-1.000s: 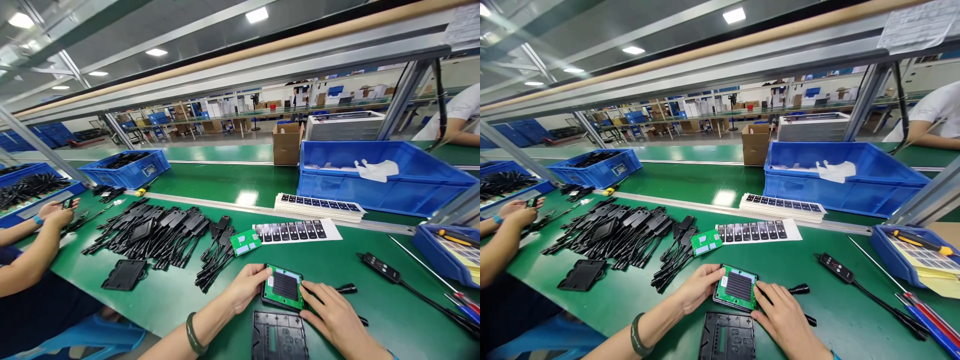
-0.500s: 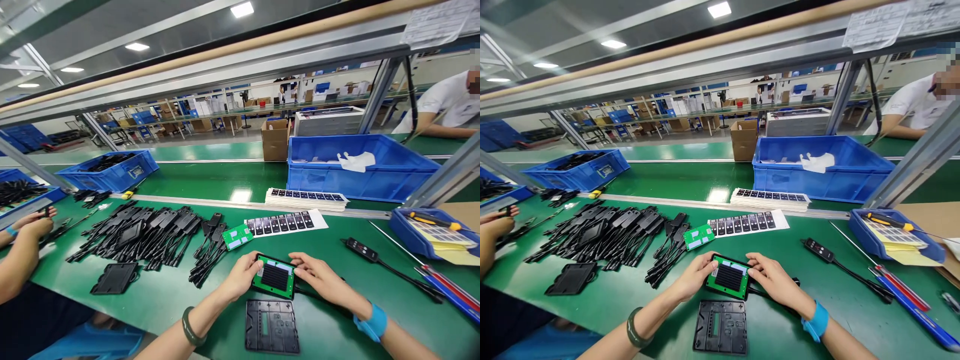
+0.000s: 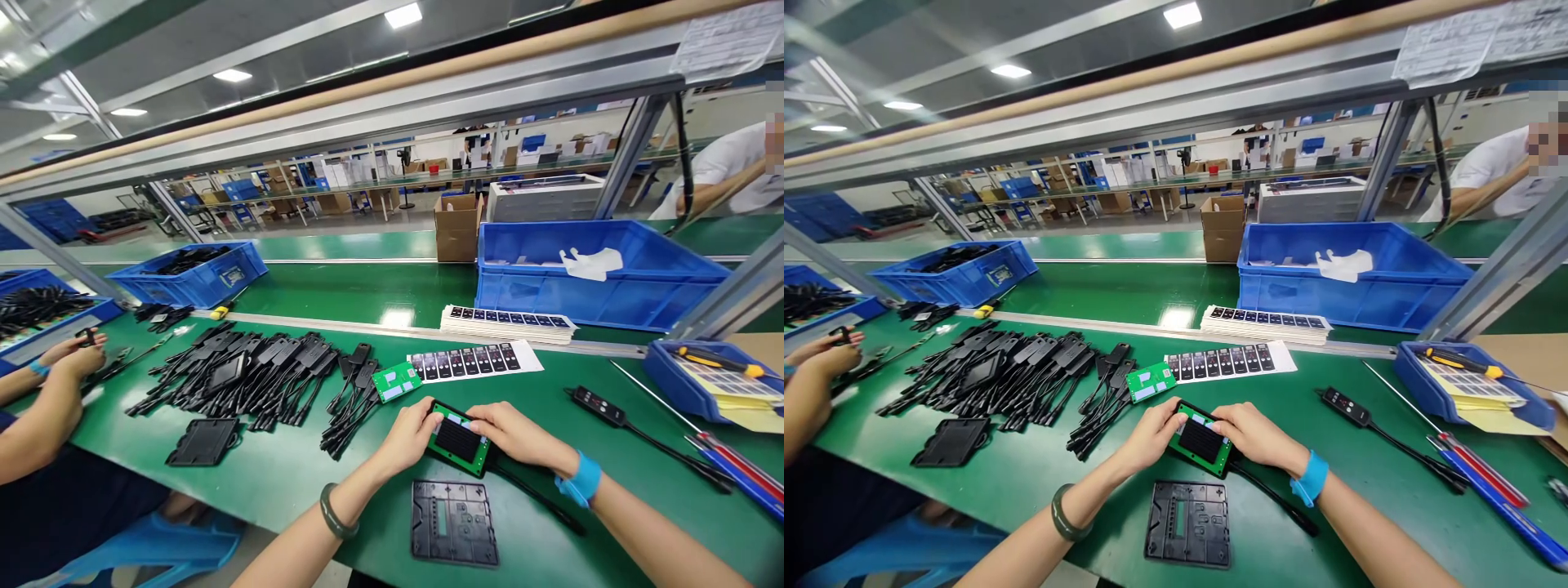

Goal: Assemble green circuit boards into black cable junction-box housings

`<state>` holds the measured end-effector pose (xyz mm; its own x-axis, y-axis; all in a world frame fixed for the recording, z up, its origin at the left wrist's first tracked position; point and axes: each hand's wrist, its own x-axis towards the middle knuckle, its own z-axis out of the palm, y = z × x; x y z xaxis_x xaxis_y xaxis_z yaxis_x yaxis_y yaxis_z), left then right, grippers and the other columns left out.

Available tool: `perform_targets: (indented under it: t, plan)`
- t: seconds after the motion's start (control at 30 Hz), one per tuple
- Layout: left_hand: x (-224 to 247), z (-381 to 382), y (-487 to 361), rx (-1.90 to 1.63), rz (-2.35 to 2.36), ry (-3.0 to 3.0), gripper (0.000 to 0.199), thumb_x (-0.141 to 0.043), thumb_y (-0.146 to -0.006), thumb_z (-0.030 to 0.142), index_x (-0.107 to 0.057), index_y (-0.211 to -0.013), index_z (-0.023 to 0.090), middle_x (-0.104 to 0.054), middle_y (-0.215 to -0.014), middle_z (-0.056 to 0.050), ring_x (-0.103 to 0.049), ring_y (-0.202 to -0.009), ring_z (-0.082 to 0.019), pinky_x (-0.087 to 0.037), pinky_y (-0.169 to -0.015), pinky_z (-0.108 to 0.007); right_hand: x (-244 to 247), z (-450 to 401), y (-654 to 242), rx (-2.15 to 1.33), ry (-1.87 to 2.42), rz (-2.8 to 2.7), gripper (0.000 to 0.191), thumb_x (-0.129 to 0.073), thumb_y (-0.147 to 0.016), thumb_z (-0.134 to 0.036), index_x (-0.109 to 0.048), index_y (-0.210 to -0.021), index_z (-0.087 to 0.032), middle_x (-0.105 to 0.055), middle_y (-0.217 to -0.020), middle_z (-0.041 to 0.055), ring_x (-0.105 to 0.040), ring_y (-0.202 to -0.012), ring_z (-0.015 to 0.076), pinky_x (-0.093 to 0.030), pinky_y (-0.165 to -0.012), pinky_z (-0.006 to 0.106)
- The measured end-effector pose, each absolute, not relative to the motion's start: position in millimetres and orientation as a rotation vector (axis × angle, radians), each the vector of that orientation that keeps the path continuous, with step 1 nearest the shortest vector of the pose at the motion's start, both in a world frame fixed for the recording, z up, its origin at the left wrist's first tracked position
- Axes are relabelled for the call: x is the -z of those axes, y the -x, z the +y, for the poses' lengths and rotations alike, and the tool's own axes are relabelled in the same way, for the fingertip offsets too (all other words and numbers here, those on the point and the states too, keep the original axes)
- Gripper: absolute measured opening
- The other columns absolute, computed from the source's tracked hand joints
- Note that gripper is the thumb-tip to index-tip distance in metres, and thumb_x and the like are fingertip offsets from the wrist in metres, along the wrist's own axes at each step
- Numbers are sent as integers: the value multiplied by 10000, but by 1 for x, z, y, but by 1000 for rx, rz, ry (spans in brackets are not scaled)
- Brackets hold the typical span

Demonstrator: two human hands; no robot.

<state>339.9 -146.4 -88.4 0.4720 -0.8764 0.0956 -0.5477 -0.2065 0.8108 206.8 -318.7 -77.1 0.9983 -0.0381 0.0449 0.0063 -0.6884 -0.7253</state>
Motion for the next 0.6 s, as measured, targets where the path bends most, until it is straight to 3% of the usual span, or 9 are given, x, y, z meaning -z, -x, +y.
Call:
perform_targets:
  t: [0.13, 0.33, 0.43, 0.6]
  plan:
    - [88, -150, -340, 469, -1201, -1913, 277, -402, -896, 364, -313, -674, 225, -349, -596, 47, -305, -571, -137, -183, -569, -300, 84, -320, -202, 107, 2340, 69, 376, -382, -948, -417, -599, -734, -196, -597, -674, 24, -509, -637, 181, -364, -617, 308]
    - [81, -158, -345, 549, -1195, -1830, 329, -469, -858, 417, -326, -638, 218, -342, -578, 49, -297, -573, -133, -176, -575, -302, 89, -325, -196, 88, 2238, 45, 394, -458, -912, -531, -635, -1078, -221, -686, -1011, 47, -599, -907, 233, -471, -796, 335]
    - [82, -163, -348, 671, -1114, -1720, 394, -559, -807, 502, -380, -623, 204, -348, -577, 53, -292, -574, -119, -195, -565, -283, 95, -323, -197, 98, 2180, 73, 376, -562, -853, -525, -645, -1003, -190, -687, -937, 51, -599, -850, 232, -479, -774, 329]
    - [92, -161, -344, 947, -830, -1445, 526, -568, -775, 654, -575, -867, 135, -566, -751, -26, -532, -683, -140, -438, -657, -274, 105, -326, -199, 114, 2042, 112, 404, -564, -841, -539, -632, -944, -155, -664, -909, 56, -590, -847, 234, -489, -767, 343]
